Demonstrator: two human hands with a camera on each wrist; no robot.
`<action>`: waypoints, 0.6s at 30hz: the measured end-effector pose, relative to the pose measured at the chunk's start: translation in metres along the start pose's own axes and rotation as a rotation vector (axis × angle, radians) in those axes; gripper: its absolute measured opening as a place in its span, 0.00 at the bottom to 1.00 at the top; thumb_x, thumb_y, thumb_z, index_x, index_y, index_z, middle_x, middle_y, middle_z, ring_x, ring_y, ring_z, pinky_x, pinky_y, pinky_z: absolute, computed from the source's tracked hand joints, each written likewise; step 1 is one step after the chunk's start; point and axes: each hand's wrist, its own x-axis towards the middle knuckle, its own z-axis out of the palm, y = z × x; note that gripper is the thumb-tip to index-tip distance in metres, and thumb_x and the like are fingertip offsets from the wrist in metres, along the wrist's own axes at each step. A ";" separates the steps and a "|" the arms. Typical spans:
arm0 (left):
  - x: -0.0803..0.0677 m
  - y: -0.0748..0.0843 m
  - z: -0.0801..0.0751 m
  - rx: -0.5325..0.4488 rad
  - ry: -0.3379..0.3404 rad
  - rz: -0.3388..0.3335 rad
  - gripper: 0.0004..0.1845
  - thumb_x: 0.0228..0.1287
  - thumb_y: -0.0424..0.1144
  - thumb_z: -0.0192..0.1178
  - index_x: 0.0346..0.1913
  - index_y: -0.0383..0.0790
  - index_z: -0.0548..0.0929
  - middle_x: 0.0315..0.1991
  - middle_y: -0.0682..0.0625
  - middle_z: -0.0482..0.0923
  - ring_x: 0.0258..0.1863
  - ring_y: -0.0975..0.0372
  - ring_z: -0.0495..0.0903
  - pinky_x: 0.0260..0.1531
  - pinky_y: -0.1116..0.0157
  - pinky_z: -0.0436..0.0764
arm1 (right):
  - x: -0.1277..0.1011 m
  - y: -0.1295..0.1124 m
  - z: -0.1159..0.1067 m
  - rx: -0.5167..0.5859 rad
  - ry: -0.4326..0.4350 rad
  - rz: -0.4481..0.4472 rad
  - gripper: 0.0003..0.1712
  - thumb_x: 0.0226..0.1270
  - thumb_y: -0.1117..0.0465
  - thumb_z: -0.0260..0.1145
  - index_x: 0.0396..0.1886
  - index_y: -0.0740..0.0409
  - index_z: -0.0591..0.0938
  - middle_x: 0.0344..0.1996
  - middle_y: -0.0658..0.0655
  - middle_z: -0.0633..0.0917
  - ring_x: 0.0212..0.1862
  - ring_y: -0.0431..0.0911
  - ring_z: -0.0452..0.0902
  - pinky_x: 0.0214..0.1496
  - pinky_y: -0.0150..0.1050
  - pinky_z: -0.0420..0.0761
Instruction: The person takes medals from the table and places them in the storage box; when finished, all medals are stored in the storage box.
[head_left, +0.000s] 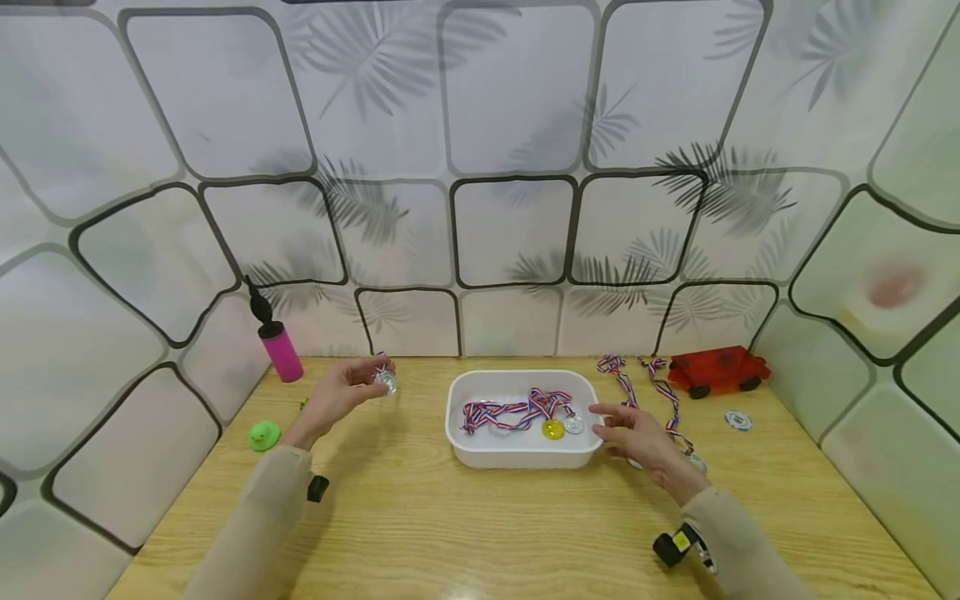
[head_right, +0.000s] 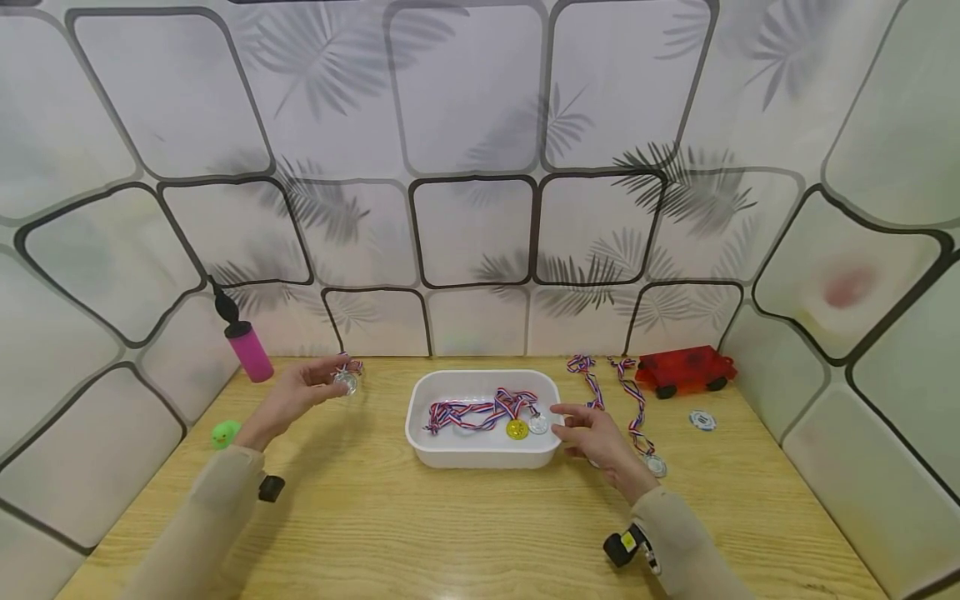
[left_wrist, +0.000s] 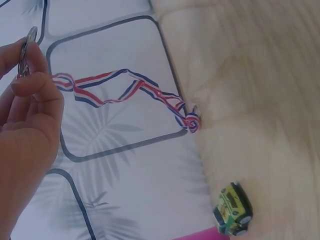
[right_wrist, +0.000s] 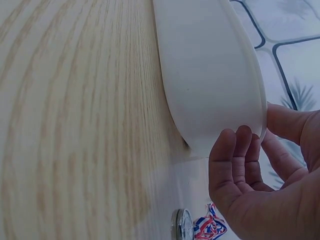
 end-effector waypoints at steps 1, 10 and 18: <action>0.001 0.001 0.000 -0.006 0.015 0.005 0.27 0.63 0.38 0.67 0.65 0.40 0.76 0.47 0.39 0.80 0.38 0.65 0.77 0.36 0.67 0.80 | 0.000 0.000 0.000 -0.001 0.000 0.001 0.29 0.70 0.60 0.64 0.68 0.62 0.71 0.43 0.56 0.71 0.39 0.44 0.74 0.43 0.40 0.83; 0.017 0.015 -0.004 -0.104 0.101 0.117 0.30 0.63 0.33 0.66 0.68 0.40 0.72 0.55 0.48 0.81 0.33 0.67 0.80 0.29 0.69 0.81 | -0.001 -0.002 -0.001 0.005 -0.007 0.000 0.29 0.71 0.61 0.63 0.69 0.62 0.71 0.43 0.56 0.72 0.39 0.44 0.75 0.43 0.40 0.84; 0.030 0.033 -0.009 -0.137 0.172 0.167 0.33 0.62 0.31 0.66 0.70 0.41 0.70 0.62 0.47 0.78 0.31 0.69 0.77 0.26 0.73 0.78 | -0.001 -0.002 0.000 0.007 -0.010 -0.001 0.29 0.71 0.61 0.63 0.69 0.62 0.71 0.42 0.55 0.72 0.39 0.44 0.75 0.43 0.39 0.84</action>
